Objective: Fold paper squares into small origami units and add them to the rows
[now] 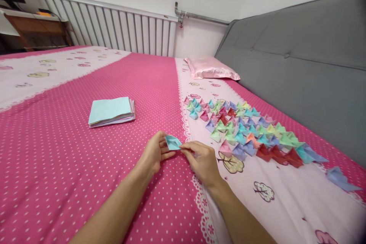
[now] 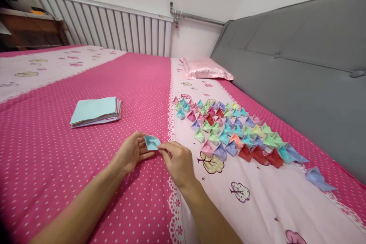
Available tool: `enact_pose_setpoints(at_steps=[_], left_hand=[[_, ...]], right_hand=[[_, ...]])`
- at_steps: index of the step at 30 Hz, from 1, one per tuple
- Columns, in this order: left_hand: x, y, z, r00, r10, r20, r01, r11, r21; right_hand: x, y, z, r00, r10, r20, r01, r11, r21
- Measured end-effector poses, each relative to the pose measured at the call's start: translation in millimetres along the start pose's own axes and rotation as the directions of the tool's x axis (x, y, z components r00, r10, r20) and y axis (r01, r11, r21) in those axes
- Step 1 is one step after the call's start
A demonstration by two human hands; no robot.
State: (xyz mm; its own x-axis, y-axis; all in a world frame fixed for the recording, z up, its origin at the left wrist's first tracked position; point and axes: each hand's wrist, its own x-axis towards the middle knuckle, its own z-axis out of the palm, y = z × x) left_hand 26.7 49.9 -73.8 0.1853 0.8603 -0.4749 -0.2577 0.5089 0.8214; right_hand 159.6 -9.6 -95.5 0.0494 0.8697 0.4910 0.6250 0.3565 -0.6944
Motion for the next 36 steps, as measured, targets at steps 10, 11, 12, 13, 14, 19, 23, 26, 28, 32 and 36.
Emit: enact_pose_setpoints(at_steps=[10,11,12,13,14,19,23,26,28,32,36], left_hand=[[1,-2,-2,0.999,0.042,-0.003,-0.041,0.997,0.057],[2,-3,-1,0.998,0.064,-0.006,-0.063,0.995,0.077],[2,-4,-1,0.996,0.085,-0.008,-0.084,0.992,0.095],[2,-5,-1,0.995,0.102,-0.010,-0.100,0.989,0.112],[2,-6,0,0.993,0.114,-0.011,-0.112,0.986,0.126],[1,-9,2,0.985,0.170,-0.028,-0.162,0.972,0.171],[0,-13,3,0.974,0.222,-0.040,-0.211,0.960,0.186],[1,-17,1,0.967,0.254,-0.025,-0.245,0.951,0.190],[3,-19,-1,0.961,0.277,-0.015,-0.269,0.945,0.187],[8,-27,-7,0.926,0.376,0.029,-0.369,0.886,0.281],[-4,-33,-17,0.881,0.472,0.031,-0.451,0.819,0.354]], right_hand=[[9,22,-8,0.975,0.049,-0.216,-0.099,0.969,-0.226],[11,27,-9,0.966,0.058,-0.251,-0.127,0.955,-0.267],[13,31,-10,0.956,0.062,-0.288,-0.153,0.940,-0.305],[15,35,-11,0.948,0.066,-0.313,-0.177,0.923,-0.341],[16,39,-12,0.941,0.073,-0.329,-0.201,0.905,-0.374],[24,46,-12,0.926,0.139,-0.352,-0.308,0.818,-0.486],[29,52,-9,0.911,0.156,-0.381,-0.353,0.773,-0.528],[35,57,-6,0.903,0.157,-0.401,-0.375,0.745,-0.552],[39,62,-3,0.899,0.157,-0.409,-0.382,0.737,-0.557],[43,66,2,0.897,0.147,-0.418,-0.380,0.740,-0.555],[32,58,4,0.888,0.155,-0.433,-0.385,0.766,-0.516]])
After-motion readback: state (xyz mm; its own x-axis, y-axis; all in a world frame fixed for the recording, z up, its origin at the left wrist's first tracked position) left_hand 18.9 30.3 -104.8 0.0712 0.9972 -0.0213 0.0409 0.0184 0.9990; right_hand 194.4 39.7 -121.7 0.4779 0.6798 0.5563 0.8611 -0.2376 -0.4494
